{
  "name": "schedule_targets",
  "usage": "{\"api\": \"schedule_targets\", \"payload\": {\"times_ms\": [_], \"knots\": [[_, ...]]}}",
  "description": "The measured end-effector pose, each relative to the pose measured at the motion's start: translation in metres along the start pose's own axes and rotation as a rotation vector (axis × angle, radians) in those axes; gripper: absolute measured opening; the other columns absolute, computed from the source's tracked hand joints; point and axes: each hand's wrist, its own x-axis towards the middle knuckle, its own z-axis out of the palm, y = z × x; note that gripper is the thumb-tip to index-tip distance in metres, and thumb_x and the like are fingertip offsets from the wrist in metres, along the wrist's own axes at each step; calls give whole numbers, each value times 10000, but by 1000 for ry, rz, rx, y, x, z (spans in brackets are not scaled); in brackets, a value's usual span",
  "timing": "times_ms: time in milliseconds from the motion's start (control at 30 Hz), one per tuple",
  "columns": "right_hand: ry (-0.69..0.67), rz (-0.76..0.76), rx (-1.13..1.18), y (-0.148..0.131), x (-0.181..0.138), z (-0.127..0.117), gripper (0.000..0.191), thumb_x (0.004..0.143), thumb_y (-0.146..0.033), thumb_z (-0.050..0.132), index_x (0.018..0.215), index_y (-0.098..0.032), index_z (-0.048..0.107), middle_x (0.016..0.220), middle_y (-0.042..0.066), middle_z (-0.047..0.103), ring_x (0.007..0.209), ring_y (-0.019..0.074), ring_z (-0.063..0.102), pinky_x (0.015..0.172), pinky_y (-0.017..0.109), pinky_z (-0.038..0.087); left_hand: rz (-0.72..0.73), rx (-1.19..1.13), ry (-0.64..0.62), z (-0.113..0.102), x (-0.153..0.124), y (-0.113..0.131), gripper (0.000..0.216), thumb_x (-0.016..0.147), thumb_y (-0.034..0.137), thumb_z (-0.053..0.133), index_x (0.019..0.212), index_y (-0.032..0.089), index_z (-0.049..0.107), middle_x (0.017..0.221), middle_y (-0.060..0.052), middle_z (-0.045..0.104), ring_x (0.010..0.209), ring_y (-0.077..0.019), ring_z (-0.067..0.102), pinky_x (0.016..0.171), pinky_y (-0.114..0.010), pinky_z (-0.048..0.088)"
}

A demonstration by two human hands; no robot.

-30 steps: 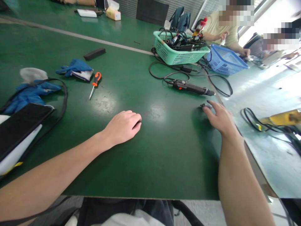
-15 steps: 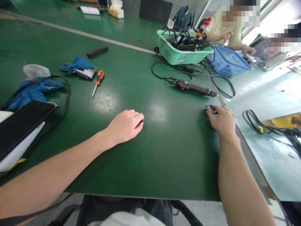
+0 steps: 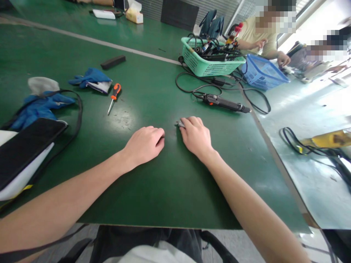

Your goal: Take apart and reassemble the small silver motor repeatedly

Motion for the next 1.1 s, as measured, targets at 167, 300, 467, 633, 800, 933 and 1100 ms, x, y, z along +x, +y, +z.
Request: {"api": "schedule_targets", "payload": {"times_ms": [167, 300, 467, 633, 800, 933, 1100], "knots": [[-78, -18, 56, -56, 15, 9, 283, 1042, -231, 431, 1256, -226, 615, 1159, 153, 633, 1077, 321, 539, 782, 438, 566, -151, 46, 60, -5, 3, -7, 138, 950, 228, 513, 968, 179, 640, 839, -76, 677, 746, -237, 633, 661, -364, 474], [-90, -21, 112, -61, 17, 4, 306, 1017, -221, 448, 1280, -229, 605, 1155, 153, 635, 1081, 326, 548, 790, 446, 567, -184, 25, 119, -2, 5, -12, 221, 946, 242, 518, 1116, 137, 614, 999, -138, 692, 927, -295, 641, 788, -423, 528], [-56, -65, 213, -46, 10, -14, 428, 977, -294, 505, 1390, -190, 550, 1251, 170, 626, 1142, 344, 567, 952, 519, 536, -7, -59, 87, 5, 11, -22, 420, 965, 292, 557, 1360, 151, 550, 1384, -148, 614, 1245, -310, 555, 1058, -472, 470], [-148, -124, 302, -14, -10, -28, 480, 931, -334, 599, 1388, -196, 541, 1240, 152, 646, 1174, 345, 589, 1021, 520, 511, 85, -117, 50, 8, 15, -28, 378, 1013, 309, 525, 1363, 179, 581, 1378, -112, 640, 1266, -294, 538, 1097, -469, 425], [-165, -148, 376, 11, -24, -26, 332, 949, -281, 599, 1272, -208, 621, 1188, 116, 667, 1132, 296, 614, 1010, 456, 516, 44, -90, 59, 7, 17, -28, 266, 1005, 292, 537, 1211, 173, 656, 1203, -106, 676, 1130, -284, 570, 1034, -450, 456], [-136, -84, 365, 21, -24, -20, 304, 969, -319, 608, 1257, -235, 652, 1174, 109, 669, 1120, 302, 613, 1002, 467, 511, 38, -56, 66, 3, 15, -28, 251, 1000, 301, 539, 1166, 156, 659, 1141, -114, 663, 1089, -286, 567, 1000, -452, 473], [-71, 27, 322, 29, -14, -9, 347, 986, -360, 603, 1284, -196, 670, 1145, 120, 674, 1080, 299, 611, 990, 449, 503, 109, -45, 36, -2, 10, -19, 219, 989, 282, 545, 1127, 158, 661, 1078, -111, 650, 1060, -285, 562, 950, -436, 479]]}}
